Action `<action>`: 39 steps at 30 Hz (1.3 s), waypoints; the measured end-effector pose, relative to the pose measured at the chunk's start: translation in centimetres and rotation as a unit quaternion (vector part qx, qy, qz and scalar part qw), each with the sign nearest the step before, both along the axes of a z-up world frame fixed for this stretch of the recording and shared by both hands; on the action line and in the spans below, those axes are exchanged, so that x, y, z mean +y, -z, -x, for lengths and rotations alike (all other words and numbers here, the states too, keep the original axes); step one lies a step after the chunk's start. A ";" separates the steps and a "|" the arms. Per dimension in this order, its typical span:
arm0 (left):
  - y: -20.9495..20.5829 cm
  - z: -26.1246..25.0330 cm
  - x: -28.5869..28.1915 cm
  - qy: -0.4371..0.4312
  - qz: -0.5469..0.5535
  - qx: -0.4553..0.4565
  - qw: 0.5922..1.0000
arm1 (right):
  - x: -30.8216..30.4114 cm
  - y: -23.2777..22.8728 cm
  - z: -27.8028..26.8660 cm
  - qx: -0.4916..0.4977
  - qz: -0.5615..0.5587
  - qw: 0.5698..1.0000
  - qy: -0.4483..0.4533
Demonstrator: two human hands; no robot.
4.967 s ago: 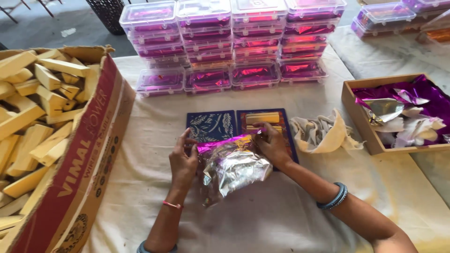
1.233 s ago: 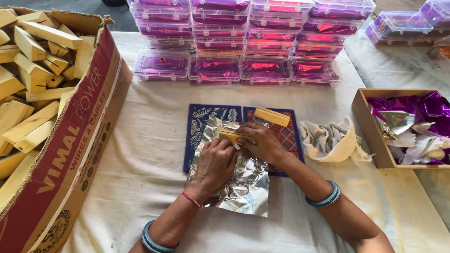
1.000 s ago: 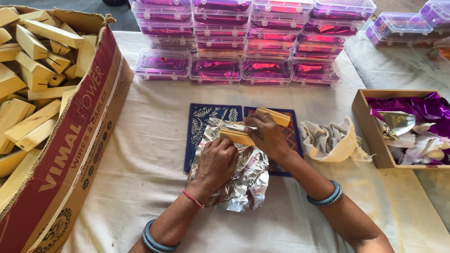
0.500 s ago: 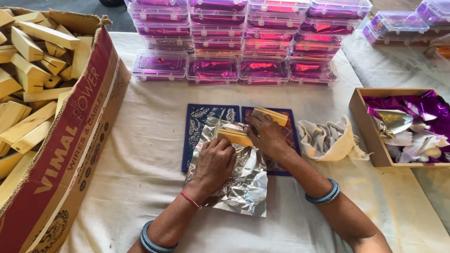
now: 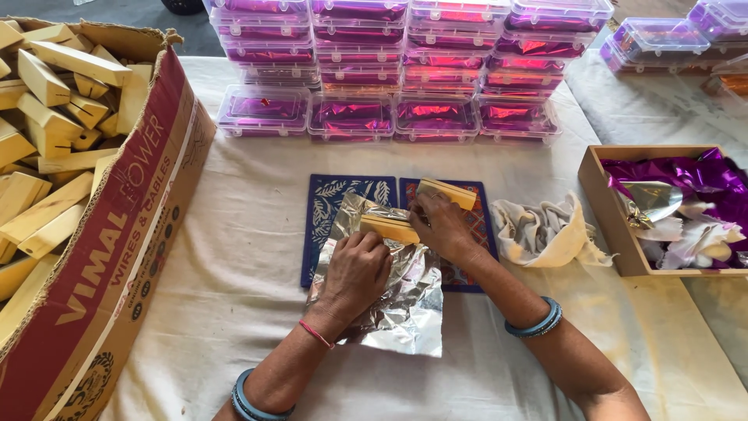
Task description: The person wipes a small wooden block with a white cloth, then wraps it in a sheet of shiny purple foil. They repeat the process with a second wooden block, wrapping each one individually and placing the finished packages on the table.
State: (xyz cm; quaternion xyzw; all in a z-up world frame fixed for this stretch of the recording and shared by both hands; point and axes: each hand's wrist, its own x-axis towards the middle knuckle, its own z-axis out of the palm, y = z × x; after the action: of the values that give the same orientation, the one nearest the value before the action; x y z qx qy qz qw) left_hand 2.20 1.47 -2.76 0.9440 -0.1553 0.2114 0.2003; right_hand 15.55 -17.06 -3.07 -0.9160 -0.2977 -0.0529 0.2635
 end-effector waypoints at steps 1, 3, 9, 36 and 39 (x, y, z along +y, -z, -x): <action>0.0 0.0 0.0 0.000 0.000 0.000 1.000 | 0.1 -0.2 0.2 0.000 0.000 1.000 0.000; -0.1 0.0 0.0 0.002 0.000 -0.007 1.000 | 0.3 -0.5 0.5 0.013 0.000 1.000 0.010; 0.1 -0.1 0.0 -0.002 -0.009 -0.010 1.000 | 0.2 -0.5 0.3 0.027 -0.021 0.999 -0.025; -3.5 0.0 1.8 -0.033 -0.044 -0.080 0.995 | 0.9 -2.3 6.1 -0.339 -0.006 0.932 -0.126; -2.5 -0.9 2.3 -0.015 -0.042 -0.057 0.997 | 0.5 -2.2 6.6 -0.324 0.029 0.935 -0.139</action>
State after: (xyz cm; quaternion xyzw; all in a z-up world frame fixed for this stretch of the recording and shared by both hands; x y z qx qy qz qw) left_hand 3.14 3.80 -0.23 0.9401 -0.1613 0.2608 0.1487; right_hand 8.95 -16.51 -0.90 -0.8058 -0.4930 -0.3010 0.1307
